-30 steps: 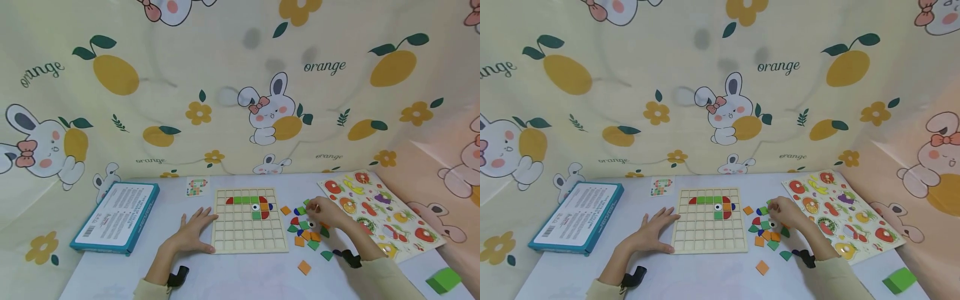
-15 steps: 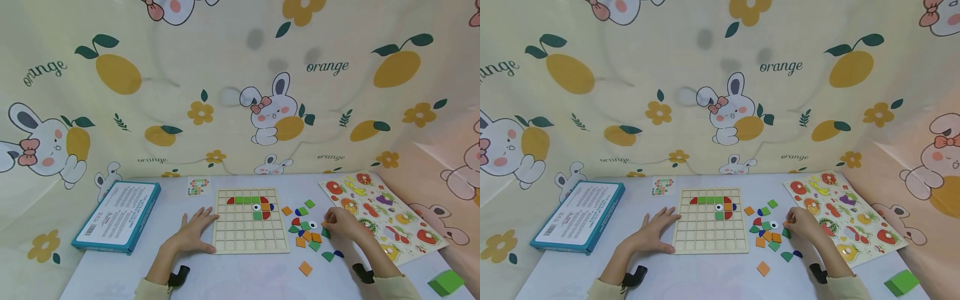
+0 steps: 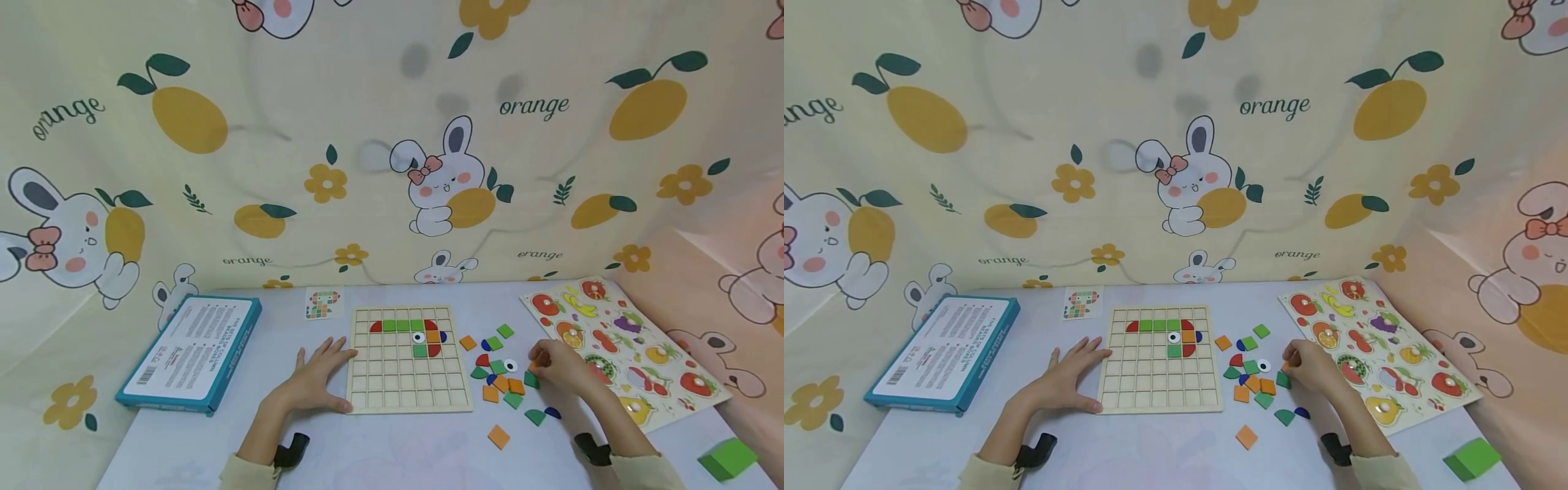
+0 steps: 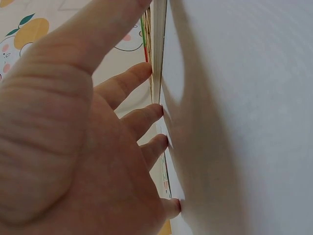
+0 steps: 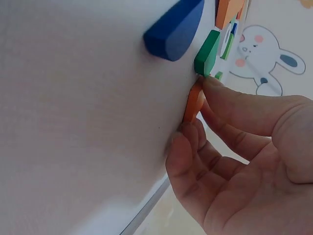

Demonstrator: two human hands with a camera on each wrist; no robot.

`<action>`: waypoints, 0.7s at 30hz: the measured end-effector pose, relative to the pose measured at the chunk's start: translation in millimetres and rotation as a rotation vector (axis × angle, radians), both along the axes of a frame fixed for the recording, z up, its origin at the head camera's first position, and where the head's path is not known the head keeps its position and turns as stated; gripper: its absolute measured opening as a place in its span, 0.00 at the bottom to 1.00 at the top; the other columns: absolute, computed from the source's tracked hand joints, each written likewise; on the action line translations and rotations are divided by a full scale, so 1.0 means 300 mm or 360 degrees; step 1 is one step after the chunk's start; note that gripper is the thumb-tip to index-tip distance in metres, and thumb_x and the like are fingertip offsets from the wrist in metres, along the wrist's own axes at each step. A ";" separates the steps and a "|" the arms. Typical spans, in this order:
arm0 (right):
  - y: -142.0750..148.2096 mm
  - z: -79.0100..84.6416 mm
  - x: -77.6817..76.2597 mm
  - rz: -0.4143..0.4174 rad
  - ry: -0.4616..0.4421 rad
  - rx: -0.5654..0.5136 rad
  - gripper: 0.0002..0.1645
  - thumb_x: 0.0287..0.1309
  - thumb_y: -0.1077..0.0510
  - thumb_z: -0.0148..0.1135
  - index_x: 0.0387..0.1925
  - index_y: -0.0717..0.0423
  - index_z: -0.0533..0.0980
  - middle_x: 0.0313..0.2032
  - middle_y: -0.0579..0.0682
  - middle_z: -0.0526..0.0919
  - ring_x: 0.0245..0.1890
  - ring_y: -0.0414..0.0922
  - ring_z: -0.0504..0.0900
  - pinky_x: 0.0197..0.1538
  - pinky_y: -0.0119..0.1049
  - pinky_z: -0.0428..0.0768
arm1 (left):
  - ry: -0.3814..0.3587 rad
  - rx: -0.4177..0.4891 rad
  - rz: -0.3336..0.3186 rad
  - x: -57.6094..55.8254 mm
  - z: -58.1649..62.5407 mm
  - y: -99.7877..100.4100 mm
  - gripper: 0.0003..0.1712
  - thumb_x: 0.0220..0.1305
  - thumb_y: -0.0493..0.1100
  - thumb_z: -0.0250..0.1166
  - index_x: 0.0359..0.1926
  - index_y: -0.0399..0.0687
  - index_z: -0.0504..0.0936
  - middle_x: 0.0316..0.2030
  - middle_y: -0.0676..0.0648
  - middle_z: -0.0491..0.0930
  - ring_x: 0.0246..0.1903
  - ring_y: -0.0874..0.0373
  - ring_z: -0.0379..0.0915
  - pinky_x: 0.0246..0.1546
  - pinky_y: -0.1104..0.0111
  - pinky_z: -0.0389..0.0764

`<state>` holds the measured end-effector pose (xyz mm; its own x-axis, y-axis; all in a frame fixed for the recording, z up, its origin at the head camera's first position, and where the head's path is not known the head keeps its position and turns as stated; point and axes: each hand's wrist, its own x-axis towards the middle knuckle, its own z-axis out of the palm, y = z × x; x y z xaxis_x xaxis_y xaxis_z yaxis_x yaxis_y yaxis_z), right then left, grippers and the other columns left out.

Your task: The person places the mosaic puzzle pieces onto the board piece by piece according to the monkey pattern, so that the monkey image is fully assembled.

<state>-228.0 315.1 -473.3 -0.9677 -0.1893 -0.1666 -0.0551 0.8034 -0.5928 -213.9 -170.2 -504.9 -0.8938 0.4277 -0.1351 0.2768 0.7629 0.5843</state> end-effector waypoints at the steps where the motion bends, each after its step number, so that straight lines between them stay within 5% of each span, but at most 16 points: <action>1: -0.001 0.000 0.002 -0.0002 -0.0003 0.0002 0.09 0.57 0.70 0.67 0.39 0.65 0.77 0.32 0.51 0.77 0.33 0.47 0.72 0.36 0.38 0.77 | 0.0003 0.0002 -0.0001 0.001 0.000 0.000 0.61 0.38 0.66 0.80 0.73 0.54 0.66 0.77 0.43 0.50 0.77 0.40 0.34 0.64 0.29 0.26; 13: -0.002 0.008 0.011 -0.0093 0.0020 0.0109 0.12 0.55 0.64 0.72 0.36 0.66 0.77 0.29 0.51 0.78 0.31 0.47 0.73 0.35 0.39 0.76 | 0.0004 0.0026 -0.0023 -0.003 -0.007 -0.007 0.62 0.38 0.68 0.79 0.74 0.55 0.65 0.77 0.43 0.50 0.77 0.41 0.34 0.64 0.29 0.26; 21: -0.009 -0.006 0.017 -0.0106 0.0063 0.0036 0.11 0.56 0.65 0.70 0.36 0.62 0.75 0.28 0.51 0.74 0.30 0.47 0.71 0.32 0.37 0.72 | 0.0014 0.0024 -0.0026 -0.002 -0.007 -0.007 0.62 0.38 0.67 0.79 0.73 0.54 0.66 0.77 0.43 0.50 0.77 0.40 0.34 0.64 0.28 0.27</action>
